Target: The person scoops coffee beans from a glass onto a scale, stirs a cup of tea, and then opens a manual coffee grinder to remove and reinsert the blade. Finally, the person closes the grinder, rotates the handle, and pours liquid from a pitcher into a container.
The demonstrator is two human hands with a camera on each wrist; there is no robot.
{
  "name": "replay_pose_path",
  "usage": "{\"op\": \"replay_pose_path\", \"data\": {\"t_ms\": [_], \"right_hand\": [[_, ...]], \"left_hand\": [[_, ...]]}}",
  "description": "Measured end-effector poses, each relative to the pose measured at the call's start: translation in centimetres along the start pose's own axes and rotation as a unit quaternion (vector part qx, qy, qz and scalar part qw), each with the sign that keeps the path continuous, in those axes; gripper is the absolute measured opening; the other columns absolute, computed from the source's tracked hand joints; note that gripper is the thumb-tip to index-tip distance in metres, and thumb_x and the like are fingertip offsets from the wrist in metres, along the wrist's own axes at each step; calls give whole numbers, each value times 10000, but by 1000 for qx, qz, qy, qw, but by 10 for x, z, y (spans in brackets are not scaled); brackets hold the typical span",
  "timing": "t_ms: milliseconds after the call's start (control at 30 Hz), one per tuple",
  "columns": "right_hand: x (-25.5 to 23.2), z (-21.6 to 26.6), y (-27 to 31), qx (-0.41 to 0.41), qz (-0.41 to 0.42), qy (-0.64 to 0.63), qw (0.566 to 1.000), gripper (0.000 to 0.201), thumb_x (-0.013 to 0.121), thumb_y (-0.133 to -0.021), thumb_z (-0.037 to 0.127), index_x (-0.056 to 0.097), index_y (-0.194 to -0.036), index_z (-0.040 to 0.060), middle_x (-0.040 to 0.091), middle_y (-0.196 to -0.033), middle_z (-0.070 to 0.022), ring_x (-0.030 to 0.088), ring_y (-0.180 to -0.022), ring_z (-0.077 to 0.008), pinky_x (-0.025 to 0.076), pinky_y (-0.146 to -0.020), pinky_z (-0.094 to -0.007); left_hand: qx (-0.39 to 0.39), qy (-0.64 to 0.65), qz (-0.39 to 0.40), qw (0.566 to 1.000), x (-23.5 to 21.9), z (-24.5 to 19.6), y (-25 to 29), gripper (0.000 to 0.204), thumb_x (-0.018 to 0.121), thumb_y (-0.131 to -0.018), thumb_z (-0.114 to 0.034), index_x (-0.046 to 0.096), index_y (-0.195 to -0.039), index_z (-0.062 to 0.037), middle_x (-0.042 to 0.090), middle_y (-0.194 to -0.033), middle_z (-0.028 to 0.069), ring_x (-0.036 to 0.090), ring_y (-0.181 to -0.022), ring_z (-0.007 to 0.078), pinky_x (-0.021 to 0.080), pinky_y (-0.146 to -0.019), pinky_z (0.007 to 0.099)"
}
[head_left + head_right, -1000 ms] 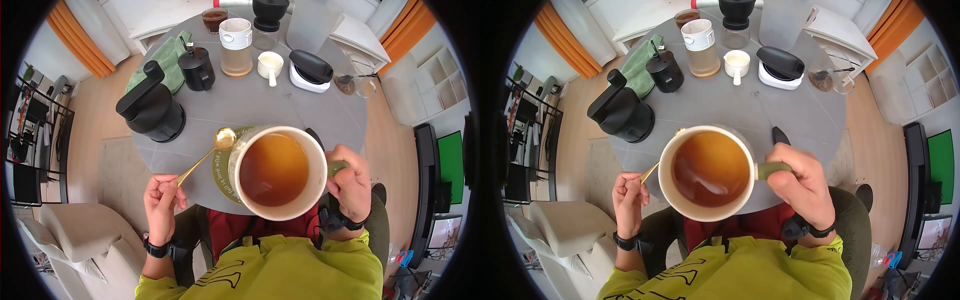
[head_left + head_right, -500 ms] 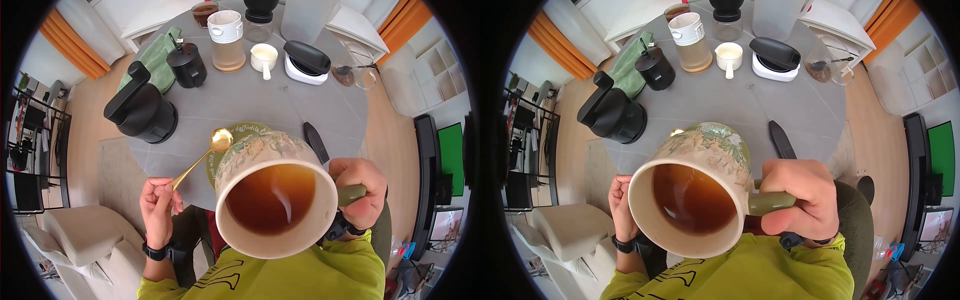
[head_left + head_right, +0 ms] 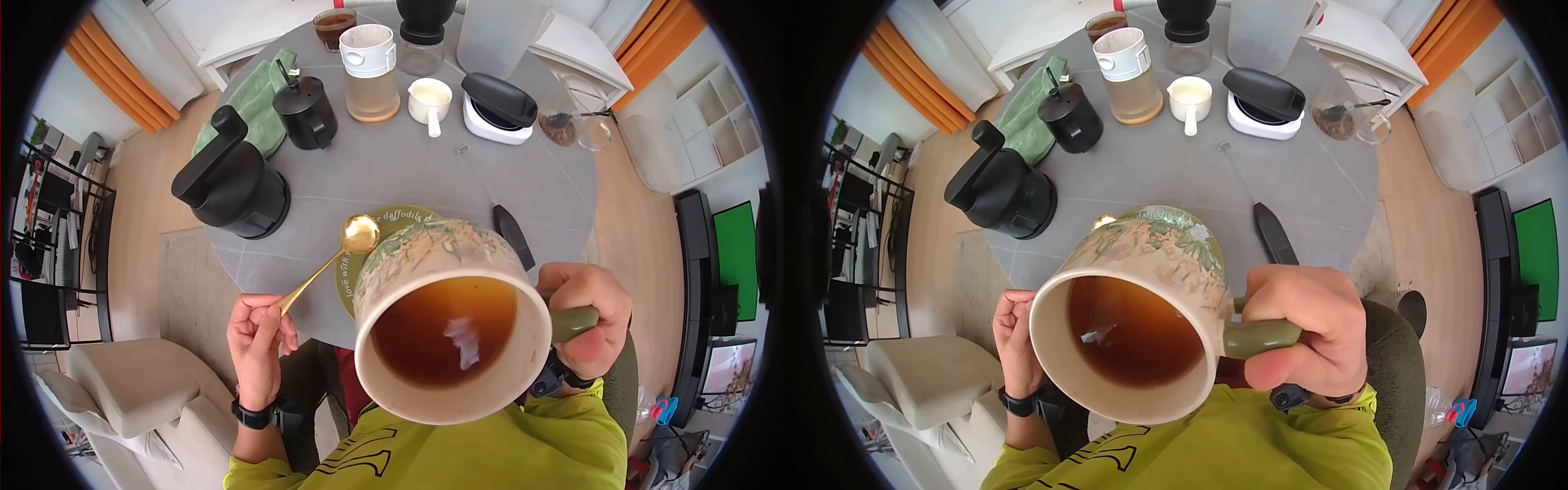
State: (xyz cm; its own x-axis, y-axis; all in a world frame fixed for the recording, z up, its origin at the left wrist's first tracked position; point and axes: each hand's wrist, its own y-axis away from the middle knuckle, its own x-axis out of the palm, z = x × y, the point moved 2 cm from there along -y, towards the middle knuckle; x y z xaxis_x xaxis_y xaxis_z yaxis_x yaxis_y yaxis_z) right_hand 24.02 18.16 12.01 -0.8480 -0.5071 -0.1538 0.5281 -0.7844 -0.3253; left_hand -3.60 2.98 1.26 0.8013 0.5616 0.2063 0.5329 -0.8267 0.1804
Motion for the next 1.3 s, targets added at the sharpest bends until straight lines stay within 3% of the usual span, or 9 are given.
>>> {"op": "replay_pose_path", "data": {"t_ms": [67,133,367,433,600,867,1133,1300], "right_hand": [[-1,-1,0,-1,-4,1,1000,635,599,-811,632,473,-640,34,400,-495,-2,290,-434,-89,161,-403,-272],[-4,-3,2,-35,20,-26,999,528,656,-803,524,538,-721,17,419,-563,-26,383,-452,-161,237,-432,-302],[-5,-8,5,-32,23,-31,999,489,660,-830,470,531,-731,9,436,-582,-29,380,-483,-157,249,-454,-292],[-4,-8,6,40,48,-47,997,443,666,-849,405,526,-739,0,451,-613,-29,384,-515,-146,263,-478,-286],[5,-18,3,63,34,-72,995,368,648,-882,315,516,-771,-9,425,-652,-5,363,-560,-90,271,-509,-257],[6,-28,9,105,-11,-112,988,409,569,-934,408,492,-788,33,414,-615,49,298,-495,-3,184,-443,-191],[10,-31,4,92,-43,-79,992,435,534,-944,442,507,-819,26,392,-553,56,291,-456,1,195,-416,-181],[10,-36,5,111,-33,-85,990,421,521,-954,439,511,-828,38,401,-573,47,294,-467,1,197,-414,-180]], "left_hand": [[3,0,-1,1000,1,-1,0,104,501,-962,-72,537,-1040,-13,606,-698,58,536,-527,100,399,-468,195],[-3,2,-4,1000,1,-2,0,103,505,-961,-74,538,-1038,-14,606,-698,58,537,-528,100,399,-470,196],[-5,2,4,1000,-2,-1,1,106,513,-961,-83,540,-1041,-19,607,-701,58,539,-529,102,396,-472,200],[-5,6,10,1000,-2,-1,1,108,515,-961,-86,540,-1043,-20,609,-706,57,541,-533,103,398,-477,202],[-5,9,12,1000,-2,-2,1,108,512,-961,-81,540,-1043,-18,605,-708,58,538,-536,105,397,-482,205],[2,-18,-7,1000,4,-7,3,100,496,-969,-103,546,-1023,-35,562,-673,33,484,-527,80,353,-474,195],[13,-21,-7,1000,4,-10,4,111,496,-969,-106,544,-1034,-30,563,-681,36,481,-531,80,350,-473,198],[8,-12,11,1000,1,-8,4,119,504,-964,-85,547,-1052,-17,610,-721,52,536,-554,94,399,-491,203]]}}
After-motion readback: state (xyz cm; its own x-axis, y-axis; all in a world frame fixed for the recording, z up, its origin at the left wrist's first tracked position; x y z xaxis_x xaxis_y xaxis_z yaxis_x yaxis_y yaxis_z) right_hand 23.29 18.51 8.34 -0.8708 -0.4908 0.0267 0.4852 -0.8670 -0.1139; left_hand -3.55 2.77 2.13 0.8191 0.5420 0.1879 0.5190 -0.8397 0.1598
